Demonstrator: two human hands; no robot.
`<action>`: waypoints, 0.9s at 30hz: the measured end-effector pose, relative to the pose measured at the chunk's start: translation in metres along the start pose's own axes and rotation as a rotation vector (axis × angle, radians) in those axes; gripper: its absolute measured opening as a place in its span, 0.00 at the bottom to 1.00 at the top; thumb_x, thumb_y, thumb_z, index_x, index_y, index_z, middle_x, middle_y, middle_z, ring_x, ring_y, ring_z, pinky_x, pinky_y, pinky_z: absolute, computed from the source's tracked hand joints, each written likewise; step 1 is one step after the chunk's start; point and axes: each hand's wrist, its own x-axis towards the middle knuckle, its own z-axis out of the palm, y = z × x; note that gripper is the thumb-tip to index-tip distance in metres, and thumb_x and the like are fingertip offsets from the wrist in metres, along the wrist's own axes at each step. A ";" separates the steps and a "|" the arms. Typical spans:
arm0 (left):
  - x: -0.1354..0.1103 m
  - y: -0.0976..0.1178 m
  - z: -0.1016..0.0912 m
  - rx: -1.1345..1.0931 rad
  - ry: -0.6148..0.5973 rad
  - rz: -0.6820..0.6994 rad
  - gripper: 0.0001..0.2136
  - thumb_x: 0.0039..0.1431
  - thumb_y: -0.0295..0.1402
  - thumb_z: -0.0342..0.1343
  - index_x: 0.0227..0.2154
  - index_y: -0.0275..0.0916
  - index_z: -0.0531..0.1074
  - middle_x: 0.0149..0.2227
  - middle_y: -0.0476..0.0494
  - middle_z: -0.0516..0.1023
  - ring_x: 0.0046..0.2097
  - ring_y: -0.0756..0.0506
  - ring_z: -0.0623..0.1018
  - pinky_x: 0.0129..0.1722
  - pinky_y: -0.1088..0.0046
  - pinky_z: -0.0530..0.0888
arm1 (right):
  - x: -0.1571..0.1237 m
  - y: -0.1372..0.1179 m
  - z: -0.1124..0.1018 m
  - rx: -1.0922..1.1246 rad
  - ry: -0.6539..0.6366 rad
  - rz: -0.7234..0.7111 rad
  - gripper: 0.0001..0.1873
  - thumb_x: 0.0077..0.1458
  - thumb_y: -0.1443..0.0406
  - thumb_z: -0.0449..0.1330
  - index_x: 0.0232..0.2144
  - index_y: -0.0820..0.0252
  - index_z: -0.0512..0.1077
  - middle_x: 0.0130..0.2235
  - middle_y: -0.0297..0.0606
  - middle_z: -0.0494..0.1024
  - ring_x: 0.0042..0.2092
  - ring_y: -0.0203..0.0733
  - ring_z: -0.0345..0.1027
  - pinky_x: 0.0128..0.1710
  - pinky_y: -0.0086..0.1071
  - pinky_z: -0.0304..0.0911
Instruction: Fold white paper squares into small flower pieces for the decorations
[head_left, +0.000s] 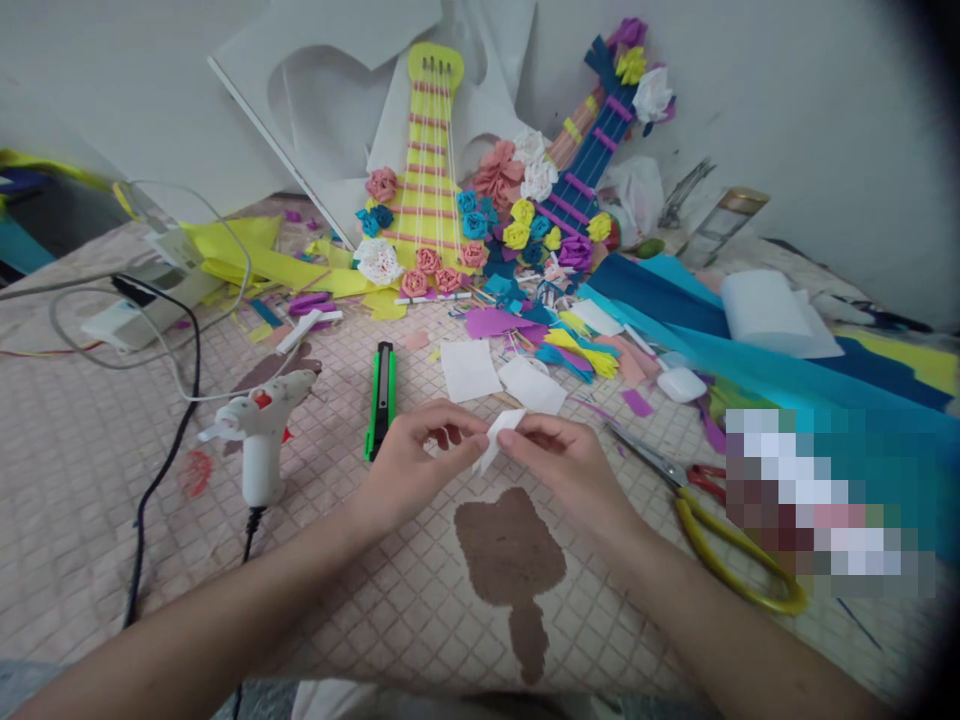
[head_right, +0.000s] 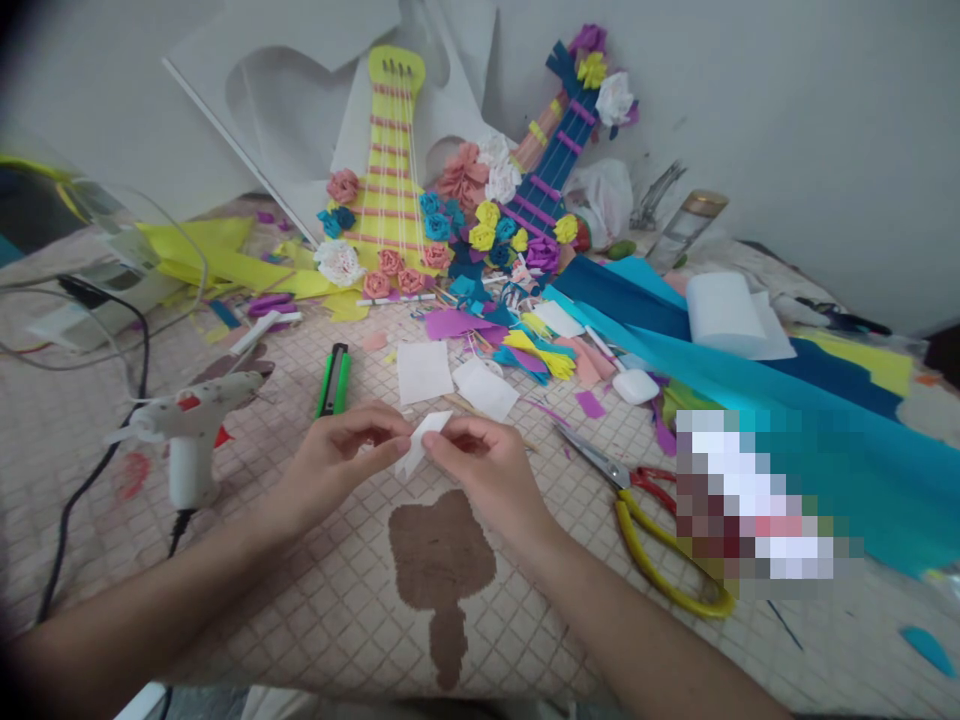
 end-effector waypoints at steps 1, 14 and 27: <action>0.000 0.000 0.000 0.012 -0.006 0.002 0.05 0.50 0.32 0.56 0.26 0.38 0.75 0.27 0.45 0.74 0.31 0.47 0.71 0.32 0.71 0.67 | 0.000 0.000 0.000 -0.002 0.003 0.000 0.10 0.43 0.59 0.62 0.25 0.60 0.74 0.26 0.34 0.74 0.29 0.35 0.66 0.30 0.29 0.61; 0.002 -0.003 0.001 0.015 -0.035 -0.024 0.06 0.50 0.33 0.55 0.25 0.37 0.75 0.25 0.46 0.77 0.29 0.48 0.73 0.29 0.74 0.68 | -0.001 0.000 -0.001 0.058 -0.019 0.021 0.11 0.42 0.59 0.63 0.28 0.59 0.75 0.30 0.35 0.78 0.33 0.38 0.70 0.36 0.32 0.64; -0.001 -0.006 0.002 0.076 -0.019 -0.007 0.07 0.52 0.34 0.55 0.28 0.39 0.77 0.28 0.46 0.78 0.31 0.47 0.74 0.31 0.73 0.68 | 0.000 0.002 0.001 0.061 -0.042 0.004 0.09 0.43 0.60 0.63 0.28 0.59 0.75 0.30 0.35 0.77 0.33 0.36 0.69 0.34 0.30 0.63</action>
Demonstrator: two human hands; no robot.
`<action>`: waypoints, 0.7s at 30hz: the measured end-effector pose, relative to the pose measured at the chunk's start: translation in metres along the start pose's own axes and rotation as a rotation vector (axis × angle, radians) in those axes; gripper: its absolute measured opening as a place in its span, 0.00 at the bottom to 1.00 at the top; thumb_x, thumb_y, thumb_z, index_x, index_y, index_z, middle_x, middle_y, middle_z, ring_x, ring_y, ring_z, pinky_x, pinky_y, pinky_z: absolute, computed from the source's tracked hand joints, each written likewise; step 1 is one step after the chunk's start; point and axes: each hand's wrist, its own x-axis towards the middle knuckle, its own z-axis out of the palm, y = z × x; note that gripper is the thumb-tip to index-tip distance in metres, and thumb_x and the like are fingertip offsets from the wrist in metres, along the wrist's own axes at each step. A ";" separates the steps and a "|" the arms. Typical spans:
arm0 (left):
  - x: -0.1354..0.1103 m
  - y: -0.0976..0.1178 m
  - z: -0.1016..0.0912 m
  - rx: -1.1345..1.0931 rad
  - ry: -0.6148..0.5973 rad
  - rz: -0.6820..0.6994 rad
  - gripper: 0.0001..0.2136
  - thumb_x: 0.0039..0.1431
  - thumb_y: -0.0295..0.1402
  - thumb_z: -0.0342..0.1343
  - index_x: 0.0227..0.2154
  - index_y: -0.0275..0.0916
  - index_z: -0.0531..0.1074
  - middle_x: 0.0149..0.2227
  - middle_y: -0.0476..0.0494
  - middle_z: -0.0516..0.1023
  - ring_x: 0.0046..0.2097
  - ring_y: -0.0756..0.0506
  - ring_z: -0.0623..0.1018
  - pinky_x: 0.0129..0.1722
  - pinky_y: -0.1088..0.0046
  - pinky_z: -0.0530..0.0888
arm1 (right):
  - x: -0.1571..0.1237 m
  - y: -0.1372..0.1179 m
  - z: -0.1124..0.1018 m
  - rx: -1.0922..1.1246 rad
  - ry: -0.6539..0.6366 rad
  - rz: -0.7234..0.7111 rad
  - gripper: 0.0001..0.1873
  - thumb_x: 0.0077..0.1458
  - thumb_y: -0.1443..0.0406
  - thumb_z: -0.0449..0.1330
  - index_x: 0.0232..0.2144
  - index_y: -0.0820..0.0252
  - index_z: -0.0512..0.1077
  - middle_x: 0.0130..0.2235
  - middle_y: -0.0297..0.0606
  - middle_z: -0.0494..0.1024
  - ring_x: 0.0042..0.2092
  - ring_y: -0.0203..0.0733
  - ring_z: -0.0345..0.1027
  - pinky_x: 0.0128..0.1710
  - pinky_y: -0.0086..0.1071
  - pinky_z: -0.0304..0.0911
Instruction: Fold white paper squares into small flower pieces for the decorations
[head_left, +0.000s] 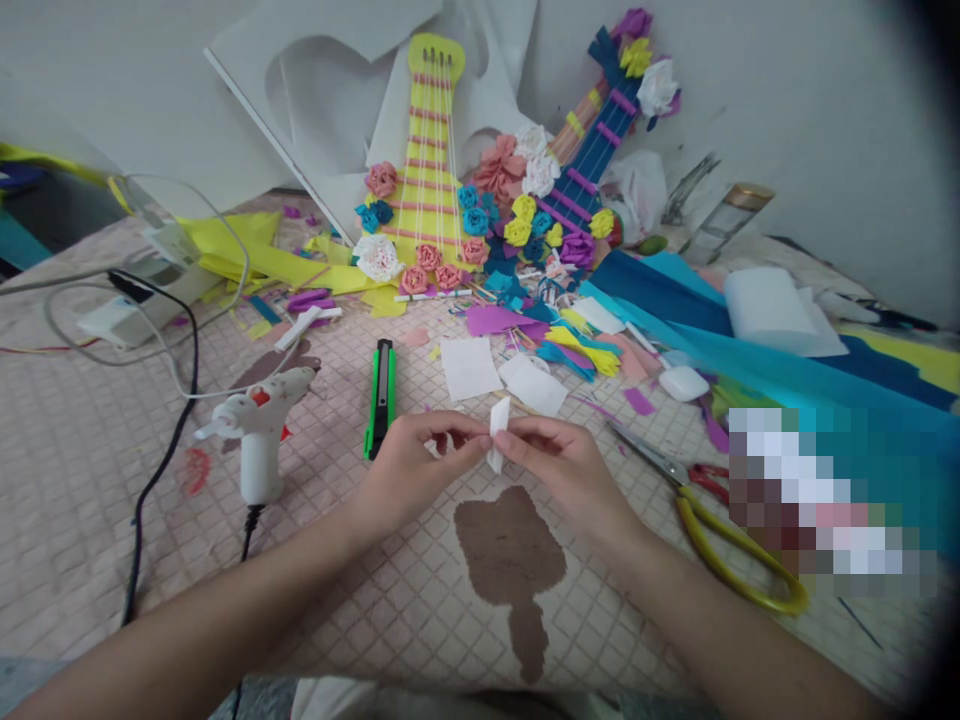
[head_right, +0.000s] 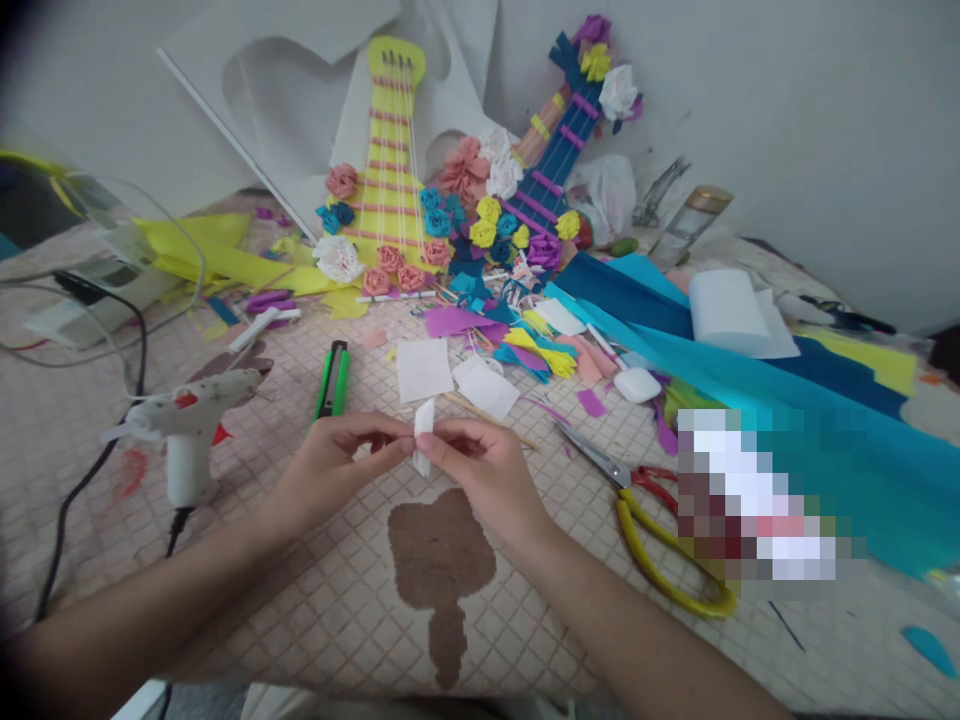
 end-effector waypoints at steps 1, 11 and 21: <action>0.000 0.001 0.000 0.013 0.006 0.000 0.07 0.51 0.34 0.55 0.28 0.39 0.77 0.27 0.46 0.78 0.31 0.47 0.74 0.30 0.74 0.68 | 0.000 0.000 0.000 -0.003 0.003 -0.002 0.09 0.43 0.60 0.63 0.28 0.59 0.75 0.30 0.34 0.77 0.32 0.36 0.69 0.34 0.30 0.63; -0.001 0.006 0.000 0.134 -0.018 -0.020 0.07 0.52 0.33 0.54 0.27 0.38 0.76 0.26 0.49 0.77 0.28 0.50 0.71 0.27 0.76 0.65 | 0.001 0.004 0.000 0.013 0.004 -0.003 0.09 0.42 0.60 0.64 0.26 0.59 0.74 0.28 0.33 0.75 0.30 0.34 0.68 0.31 0.28 0.63; -0.002 0.011 0.002 -0.009 -0.068 0.002 0.07 0.53 0.35 0.54 0.29 0.36 0.74 0.28 0.47 0.77 0.31 0.50 0.73 0.31 0.77 0.69 | -0.002 0.008 0.004 0.114 0.006 -0.074 0.06 0.46 0.61 0.61 0.27 0.57 0.72 0.28 0.32 0.72 0.32 0.34 0.64 0.33 0.29 0.61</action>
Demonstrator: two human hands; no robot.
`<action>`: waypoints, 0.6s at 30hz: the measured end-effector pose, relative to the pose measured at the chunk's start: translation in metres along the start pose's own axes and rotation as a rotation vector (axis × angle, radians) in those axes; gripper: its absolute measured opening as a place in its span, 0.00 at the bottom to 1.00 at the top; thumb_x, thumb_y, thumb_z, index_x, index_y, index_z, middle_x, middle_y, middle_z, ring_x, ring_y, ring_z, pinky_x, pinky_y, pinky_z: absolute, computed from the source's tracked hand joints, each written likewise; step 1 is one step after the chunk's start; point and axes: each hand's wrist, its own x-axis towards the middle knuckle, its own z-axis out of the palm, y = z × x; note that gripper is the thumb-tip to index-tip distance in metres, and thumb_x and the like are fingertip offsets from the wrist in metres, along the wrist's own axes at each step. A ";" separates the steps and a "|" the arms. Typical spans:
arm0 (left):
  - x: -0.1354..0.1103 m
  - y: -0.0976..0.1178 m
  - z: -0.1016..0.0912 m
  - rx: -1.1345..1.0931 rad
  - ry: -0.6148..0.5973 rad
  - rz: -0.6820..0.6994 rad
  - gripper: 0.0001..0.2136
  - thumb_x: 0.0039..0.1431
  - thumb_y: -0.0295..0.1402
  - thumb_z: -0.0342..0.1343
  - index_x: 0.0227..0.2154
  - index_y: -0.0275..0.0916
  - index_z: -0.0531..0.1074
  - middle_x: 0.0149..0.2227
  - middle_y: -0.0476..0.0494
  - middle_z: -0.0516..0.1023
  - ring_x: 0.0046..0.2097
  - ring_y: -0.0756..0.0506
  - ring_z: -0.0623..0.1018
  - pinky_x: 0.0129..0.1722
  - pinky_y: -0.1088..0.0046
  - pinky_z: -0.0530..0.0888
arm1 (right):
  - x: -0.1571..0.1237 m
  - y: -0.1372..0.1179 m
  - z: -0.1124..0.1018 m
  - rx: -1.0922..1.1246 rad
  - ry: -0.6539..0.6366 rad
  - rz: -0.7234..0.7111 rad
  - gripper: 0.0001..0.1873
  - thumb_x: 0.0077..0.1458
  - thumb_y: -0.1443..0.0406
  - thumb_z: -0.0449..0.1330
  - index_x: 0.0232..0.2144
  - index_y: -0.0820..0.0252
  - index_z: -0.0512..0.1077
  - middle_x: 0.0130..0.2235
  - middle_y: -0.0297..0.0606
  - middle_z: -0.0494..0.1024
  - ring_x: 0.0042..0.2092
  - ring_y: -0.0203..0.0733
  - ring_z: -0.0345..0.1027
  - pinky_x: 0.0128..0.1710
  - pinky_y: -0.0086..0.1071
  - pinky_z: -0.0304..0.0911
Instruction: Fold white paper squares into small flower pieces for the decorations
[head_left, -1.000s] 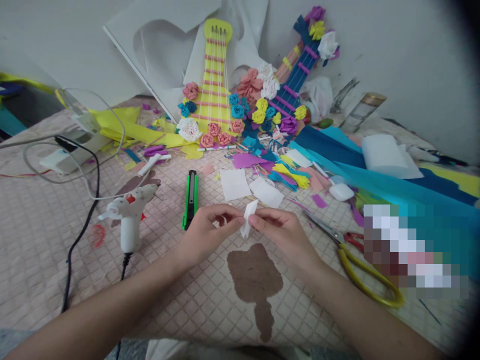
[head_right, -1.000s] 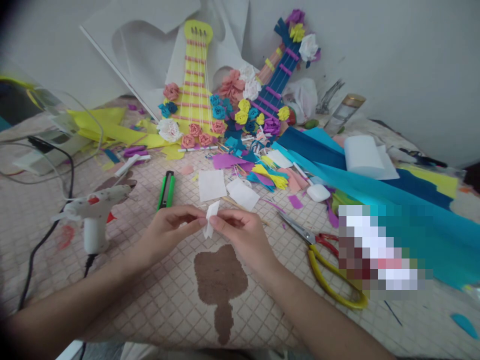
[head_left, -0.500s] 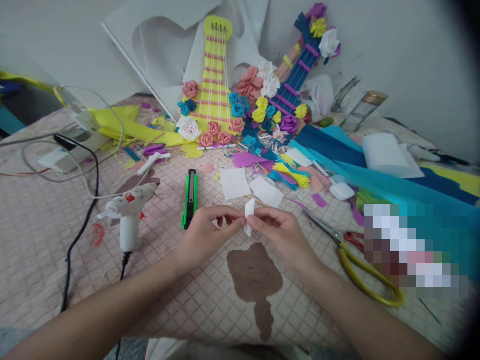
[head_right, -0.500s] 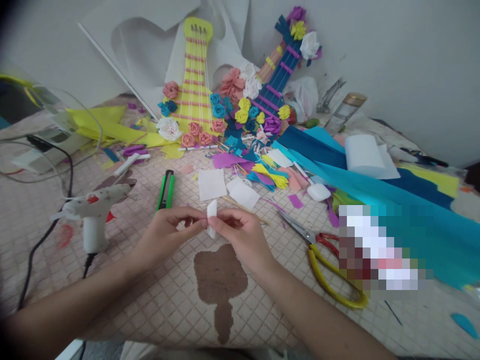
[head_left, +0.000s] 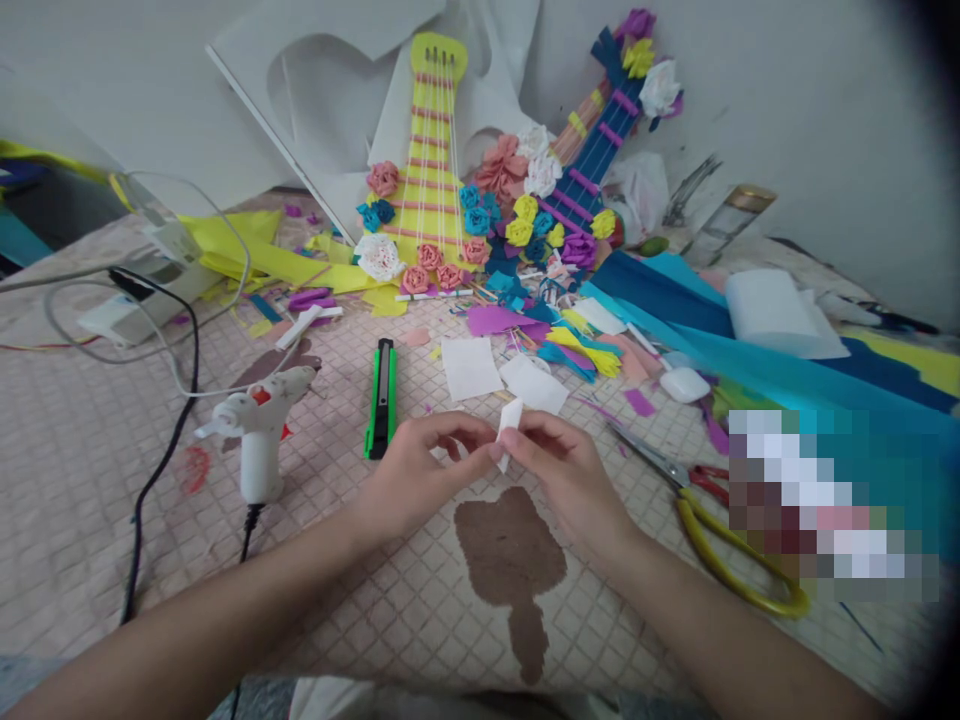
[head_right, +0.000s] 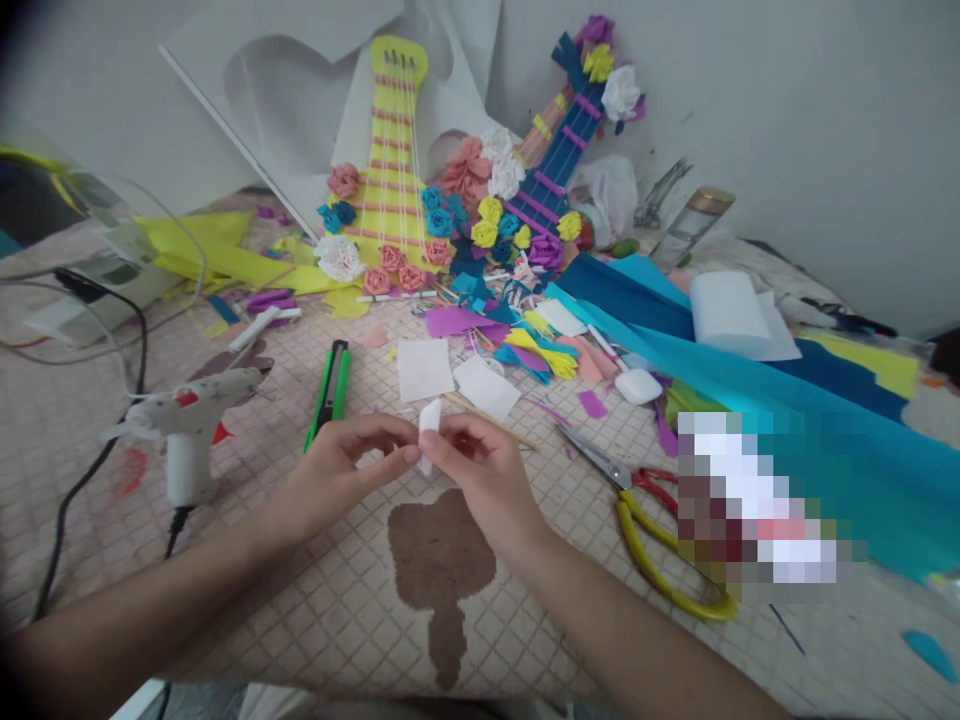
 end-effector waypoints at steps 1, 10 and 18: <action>0.000 0.001 0.000 -0.009 -0.019 0.003 0.07 0.52 0.34 0.55 0.29 0.36 0.74 0.28 0.47 0.77 0.31 0.50 0.73 0.31 0.77 0.69 | 0.000 0.001 0.001 0.025 -0.009 -0.003 0.06 0.46 0.61 0.61 0.26 0.58 0.72 0.28 0.32 0.71 0.32 0.35 0.64 0.34 0.29 0.61; -0.001 -0.007 0.002 0.013 -0.032 0.009 0.09 0.55 0.35 0.52 0.32 0.36 0.75 0.28 0.47 0.77 0.30 0.49 0.74 0.30 0.76 0.69 | -0.001 0.000 0.001 -0.018 0.000 -0.025 0.06 0.47 0.61 0.61 0.28 0.57 0.72 0.28 0.31 0.72 0.31 0.33 0.65 0.32 0.28 0.61; 0.002 -0.011 -0.003 0.090 0.030 0.062 0.10 0.57 0.33 0.49 0.35 0.39 0.74 0.34 0.47 0.78 0.35 0.48 0.74 0.34 0.74 0.69 | 0.006 -0.008 -0.013 -0.231 -0.046 -0.117 0.20 0.45 0.62 0.62 0.44 0.51 0.68 0.44 0.34 0.72 0.39 0.37 0.67 0.40 0.32 0.64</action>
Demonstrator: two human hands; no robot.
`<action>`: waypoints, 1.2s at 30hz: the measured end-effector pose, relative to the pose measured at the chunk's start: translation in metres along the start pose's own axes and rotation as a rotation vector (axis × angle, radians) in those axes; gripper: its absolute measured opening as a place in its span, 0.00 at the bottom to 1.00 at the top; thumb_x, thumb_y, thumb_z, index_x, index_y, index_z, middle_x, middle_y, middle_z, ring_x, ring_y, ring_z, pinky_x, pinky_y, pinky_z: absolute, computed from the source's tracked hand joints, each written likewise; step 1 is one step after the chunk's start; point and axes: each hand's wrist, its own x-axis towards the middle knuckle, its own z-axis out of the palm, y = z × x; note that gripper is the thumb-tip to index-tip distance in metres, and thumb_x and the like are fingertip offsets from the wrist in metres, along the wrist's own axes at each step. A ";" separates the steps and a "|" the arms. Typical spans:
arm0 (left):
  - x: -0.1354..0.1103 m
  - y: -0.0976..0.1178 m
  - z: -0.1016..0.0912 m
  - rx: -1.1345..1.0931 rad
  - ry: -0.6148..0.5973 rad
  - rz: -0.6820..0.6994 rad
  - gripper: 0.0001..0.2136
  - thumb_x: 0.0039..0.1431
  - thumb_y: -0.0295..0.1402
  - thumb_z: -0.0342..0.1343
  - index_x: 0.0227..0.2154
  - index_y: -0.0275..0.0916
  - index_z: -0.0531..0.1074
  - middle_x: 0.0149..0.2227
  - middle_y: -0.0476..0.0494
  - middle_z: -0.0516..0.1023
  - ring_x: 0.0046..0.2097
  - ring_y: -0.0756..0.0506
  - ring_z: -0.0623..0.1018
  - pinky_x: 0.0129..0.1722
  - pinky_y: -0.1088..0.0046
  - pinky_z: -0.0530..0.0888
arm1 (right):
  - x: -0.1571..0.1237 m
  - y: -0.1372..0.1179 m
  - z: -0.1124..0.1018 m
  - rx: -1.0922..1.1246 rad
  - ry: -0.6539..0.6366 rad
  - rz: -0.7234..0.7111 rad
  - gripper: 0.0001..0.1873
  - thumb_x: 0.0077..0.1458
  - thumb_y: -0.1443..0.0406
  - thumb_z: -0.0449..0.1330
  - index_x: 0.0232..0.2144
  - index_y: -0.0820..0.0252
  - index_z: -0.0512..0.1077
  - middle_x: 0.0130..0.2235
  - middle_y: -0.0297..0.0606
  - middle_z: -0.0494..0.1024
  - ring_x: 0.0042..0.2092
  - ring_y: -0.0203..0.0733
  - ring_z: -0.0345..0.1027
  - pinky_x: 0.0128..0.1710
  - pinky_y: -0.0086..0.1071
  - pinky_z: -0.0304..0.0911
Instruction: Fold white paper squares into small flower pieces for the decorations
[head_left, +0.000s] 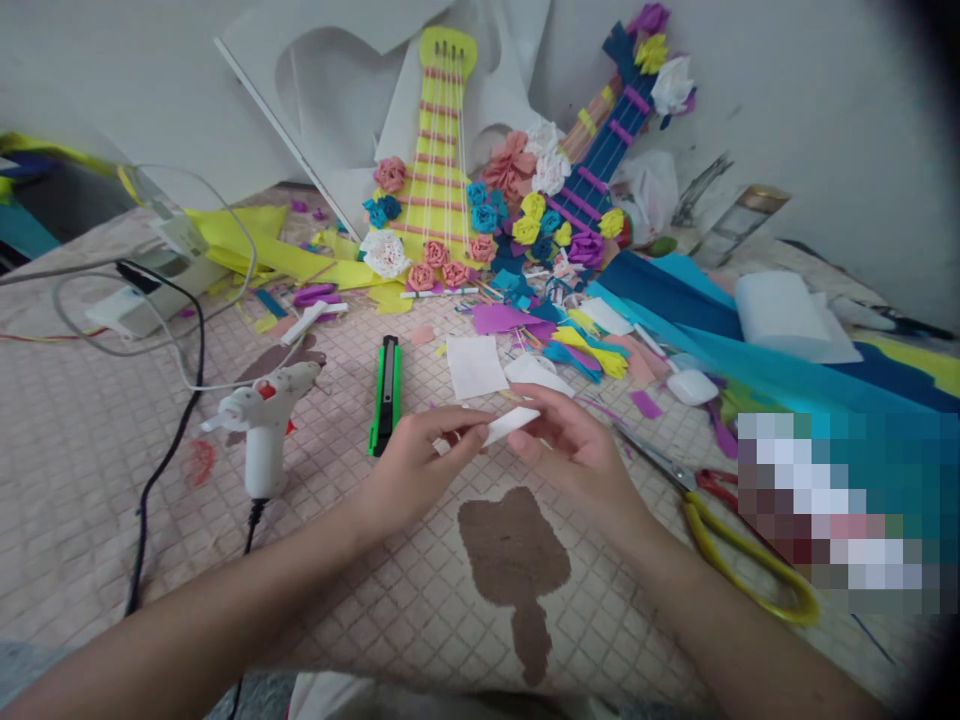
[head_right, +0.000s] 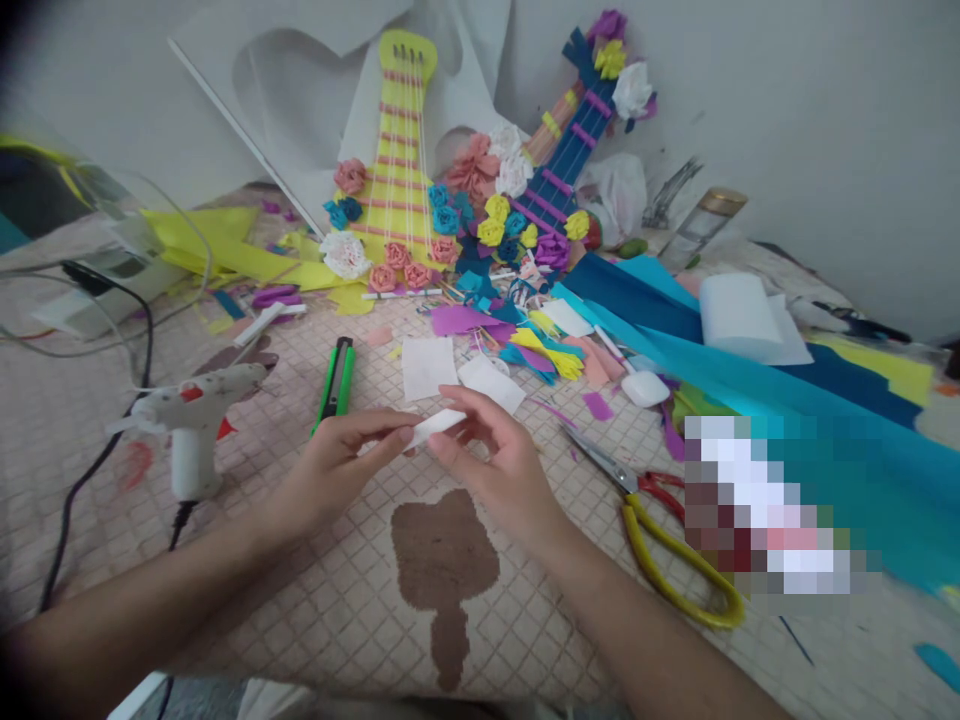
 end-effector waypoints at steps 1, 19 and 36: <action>0.000 0.000 -0.001 0.002 -0.003 -0.001 0.10 0.57 0.33 0.49 0.36 0.39 0.74 0.34 0.46 0.78 0.35 0.48 0.74 0.34 0.74 0.69 | 0.001 0.000 -0.002 -0.041 -0.011 -0.027 0.20 0.46 0.62 0.62 0.44 0.50 0.68 0.45 0.34 0.72 0.40 0.37 0.67 0.41 0.33 0.63; -0.002 0.001 0.005 0.031 0.055 0.120 0.06 0.55 0.30 0.52 0.36 0.39 0.69 0.35 0.48 0.74 0.35 0.51 0.72 0.34 0.77 0.69 | 0.000 0.003 -0.004 -0.119 0.001 -0.100 0.12 0.47 0.62 0.61 0.37 0.55 0.71 0.41 0.37 0.74 0.41 0.41 0.69 0.40 0.35 0.66; -0.006 0.000 0.002 0.160 0.073 0.222 0.02 0.55 0.28 0.51 0.32 0.39 0.66 0.31 0.49 0.72 0.34 0.52 0.71 0.35 0.76 0.68 | -0.002 -0.002 -0.003 -0.160 -0.037 -0.216 0.03 0.48 0.66 0.60 0.29 0.57 0.68 0.39 0.37 0.73 0.42 0.41 0.67 0.41 0.35 0.64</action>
